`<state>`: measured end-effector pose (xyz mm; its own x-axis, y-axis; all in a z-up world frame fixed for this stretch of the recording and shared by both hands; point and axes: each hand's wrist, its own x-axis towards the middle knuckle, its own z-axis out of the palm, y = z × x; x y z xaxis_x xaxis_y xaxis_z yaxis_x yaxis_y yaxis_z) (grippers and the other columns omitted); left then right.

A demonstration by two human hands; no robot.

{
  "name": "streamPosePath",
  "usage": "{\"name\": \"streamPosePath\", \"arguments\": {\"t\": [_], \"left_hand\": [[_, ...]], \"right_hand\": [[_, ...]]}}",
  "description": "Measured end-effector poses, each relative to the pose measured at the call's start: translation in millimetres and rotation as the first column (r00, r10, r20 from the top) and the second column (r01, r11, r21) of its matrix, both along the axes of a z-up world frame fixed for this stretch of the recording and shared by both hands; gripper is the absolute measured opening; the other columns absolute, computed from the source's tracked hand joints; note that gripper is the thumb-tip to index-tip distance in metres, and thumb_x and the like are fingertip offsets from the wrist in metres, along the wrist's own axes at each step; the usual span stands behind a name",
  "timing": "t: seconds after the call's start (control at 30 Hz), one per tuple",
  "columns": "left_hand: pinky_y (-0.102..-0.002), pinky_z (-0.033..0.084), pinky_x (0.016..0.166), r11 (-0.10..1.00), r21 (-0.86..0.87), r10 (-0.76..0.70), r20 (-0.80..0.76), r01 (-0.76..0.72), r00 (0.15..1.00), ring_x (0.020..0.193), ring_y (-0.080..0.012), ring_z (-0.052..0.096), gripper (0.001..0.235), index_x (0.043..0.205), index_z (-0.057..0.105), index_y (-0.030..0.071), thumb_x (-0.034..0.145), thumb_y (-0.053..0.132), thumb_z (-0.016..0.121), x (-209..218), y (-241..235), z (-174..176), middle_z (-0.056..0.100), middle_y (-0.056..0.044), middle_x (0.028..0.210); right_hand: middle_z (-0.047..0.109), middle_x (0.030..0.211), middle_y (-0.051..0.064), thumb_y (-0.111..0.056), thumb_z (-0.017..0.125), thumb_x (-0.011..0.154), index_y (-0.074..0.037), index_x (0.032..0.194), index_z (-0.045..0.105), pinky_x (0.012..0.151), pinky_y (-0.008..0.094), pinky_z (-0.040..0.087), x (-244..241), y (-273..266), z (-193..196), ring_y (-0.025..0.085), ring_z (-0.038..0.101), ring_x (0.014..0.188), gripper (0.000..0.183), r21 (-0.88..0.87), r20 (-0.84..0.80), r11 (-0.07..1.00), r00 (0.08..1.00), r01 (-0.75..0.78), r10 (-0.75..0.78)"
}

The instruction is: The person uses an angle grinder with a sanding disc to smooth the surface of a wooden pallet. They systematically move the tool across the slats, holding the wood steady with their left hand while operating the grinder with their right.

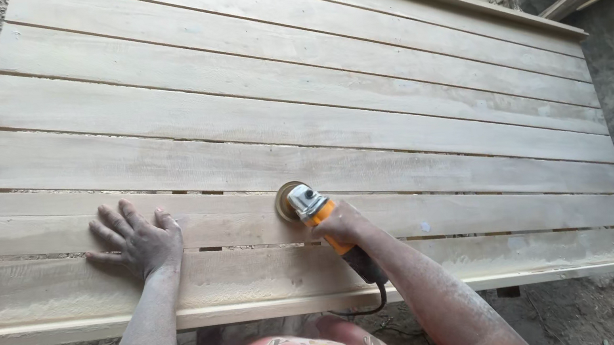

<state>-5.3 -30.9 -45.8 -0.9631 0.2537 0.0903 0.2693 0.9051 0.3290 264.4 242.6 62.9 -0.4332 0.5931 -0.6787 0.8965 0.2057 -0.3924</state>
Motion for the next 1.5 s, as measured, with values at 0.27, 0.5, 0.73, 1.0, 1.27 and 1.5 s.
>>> {"name": "streamPosePath", "arguments": {"t": [0.27,0.5,0.73,1.0,1.27,1.5], "left_hand": [[-0.075,-0.007,0.117,0.999,-0.031,0.036,-0.033,-0.037,0.999,0.161,-0.0385,0.007,0.079,0.161,0.039,0.009,0.093,0.048,0.052,4,2,2,0.020,-0.019,0.174],[-0.075,-0.005,0.117,0.998,-0.013,0.062,0.078,-0.061,0.995,0.159,-0.0417,0.006,0.077,0.161,0.037,0.008,0.097,0.052,0.046,8,7,30,0.017,-0.020,0.174],[-0.073,-0.005,0.120,0.986,-0.139,0.113,0.124,-0.096,0.986,0.160,-0.0393,0.002,0.081,0.167,0.017,0.008,0.099,0.047,0.037,23,30,49,0.005,-0.018,0.174],[-0.065,-0.001,0.125,0.954,-0.299,0.083,0.230,-0.010,0.970,0.158,-0.0453,-0.004,0.072,0.165,0.002,0.010,0.104,0.041,0.023,50,49,43,-0.006,-0.019,0.172],[-0.058,0.030,0.120,0.759,-0.562,-0.117,0.381,0.330,0.917,0.147,-0.0530,0.033,0.078,0.161,0.027,0.001,0.102,0.051,0.033,35,44,71,0.024,-0.025,0.167],[-0.047,0.049,0.099,0.641,0.136,-0.758,0.265,0.755,0.596,0.112,-0.0385,0.064,0.055,0.117,0.066,-0.009,0.093,0.040,0.065,142,68,102,0.068,-0.029,0.116]], "right_hand": [[0.074,0.097,0.012,-0.023,0.085,0.063,-0.006,0.112,0.069,0.079,0.039,0.057,120,70,1,0.024,0.071,0.084,0.054,-0.016,0.066,0.975,0.974,0.220,-0.219],[0.074,0.099,0.016,-0.021,0.086,0.063,0.000,0.113,0.072,0.079,0.041,0.057,246,142,-17,0.027,0.070,0.086,0.056,-0.052,0.064,0.881,0.882,0.470,-0.467],[0.070,0.102,0.016,-0.025,0.087,0.068,-0.003,0.125,0.063,0.080,0.042,0.057,332,198,-26,0.026,0.068,0.087,0.066,-0.070,0.106,0.806,0.808,0.588,-0.580],[0.068,0.094,0.013,-0.022,0.081,0.078,-0.001,0.125,0.060,0.073,0.042,0.060,423,255,-38,0.024,0.067,0.080,0.056,-0.130,0.051,0.674,0.684,0.727,-0.728],[0.068,0.080,0.014,-0.020,0.076,0.078,-0.004,0.109,0.066,0.057,0.045,0.057,437,206,-49,0.028,0.066,0.063,0.036,-0.240,-0.011,0.625,0.642,0.743,-0.766],[0.078,0.086,0.018,-0.031,0.090,0.066,0.005,0.101,0.077,0.065,0.041,0.058,284,97,-66,0.026,0.072,0.069,0.052,0.001,0.082,0.917,0.914,0.398,-0.397]]}}
